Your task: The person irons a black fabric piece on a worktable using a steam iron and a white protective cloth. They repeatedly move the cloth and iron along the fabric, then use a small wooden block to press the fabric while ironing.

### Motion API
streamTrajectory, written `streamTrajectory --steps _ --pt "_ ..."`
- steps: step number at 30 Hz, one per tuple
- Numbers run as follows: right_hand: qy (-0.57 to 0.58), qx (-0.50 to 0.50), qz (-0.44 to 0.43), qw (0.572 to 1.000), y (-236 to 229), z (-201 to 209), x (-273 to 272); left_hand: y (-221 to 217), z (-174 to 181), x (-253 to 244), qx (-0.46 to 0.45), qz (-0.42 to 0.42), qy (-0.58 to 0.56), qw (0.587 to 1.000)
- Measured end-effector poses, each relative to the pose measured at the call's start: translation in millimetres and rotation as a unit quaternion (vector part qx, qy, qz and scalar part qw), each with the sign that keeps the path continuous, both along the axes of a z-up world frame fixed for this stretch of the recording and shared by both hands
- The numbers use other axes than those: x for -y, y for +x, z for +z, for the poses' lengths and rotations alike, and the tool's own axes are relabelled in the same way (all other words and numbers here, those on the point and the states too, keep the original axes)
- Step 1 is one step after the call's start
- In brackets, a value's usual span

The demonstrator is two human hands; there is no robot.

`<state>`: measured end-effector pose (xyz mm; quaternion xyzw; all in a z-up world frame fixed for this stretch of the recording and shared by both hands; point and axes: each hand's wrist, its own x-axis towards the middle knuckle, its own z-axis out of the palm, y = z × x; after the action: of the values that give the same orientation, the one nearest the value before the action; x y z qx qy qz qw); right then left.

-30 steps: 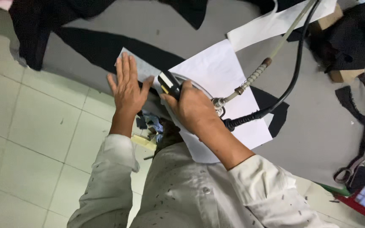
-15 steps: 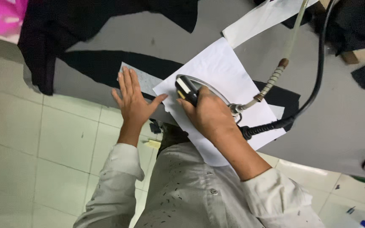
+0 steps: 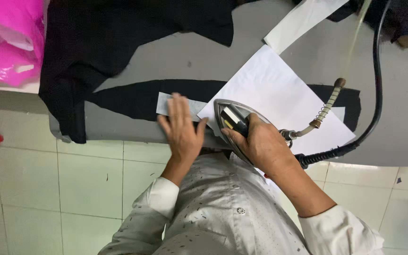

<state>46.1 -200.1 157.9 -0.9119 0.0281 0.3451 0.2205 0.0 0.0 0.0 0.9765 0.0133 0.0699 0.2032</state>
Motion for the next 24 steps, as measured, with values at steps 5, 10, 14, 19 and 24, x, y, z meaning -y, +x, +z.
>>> streamTrajectory --steps 5,10,14,19,24 --pt "-0.017 -0.01 -0.056 0.998 4 -4 -29 -6 -12 -2 -0.015 -0.107 -0.099 0.989" --pt "-0.011 0.001 -0.12 0.993 3 -9 -37 -6 -9 -1 -0.024 -0.109 -0.074 0.991" --pt "0.016 0.025 -0.147 0.989 5 -10 -28 12 25 -4 -0.021 -0.063 -0.211 0.975" --pt "0.027 0.02 -0.164 0.986 9 4 -11 30 10 -4 -0.093 0.076 -0.336 0.934" --pt "0.016 0.02 -0.165 0.986 8 -5 10 53 14 0 -0.306 0.113 -0.217 0.92"
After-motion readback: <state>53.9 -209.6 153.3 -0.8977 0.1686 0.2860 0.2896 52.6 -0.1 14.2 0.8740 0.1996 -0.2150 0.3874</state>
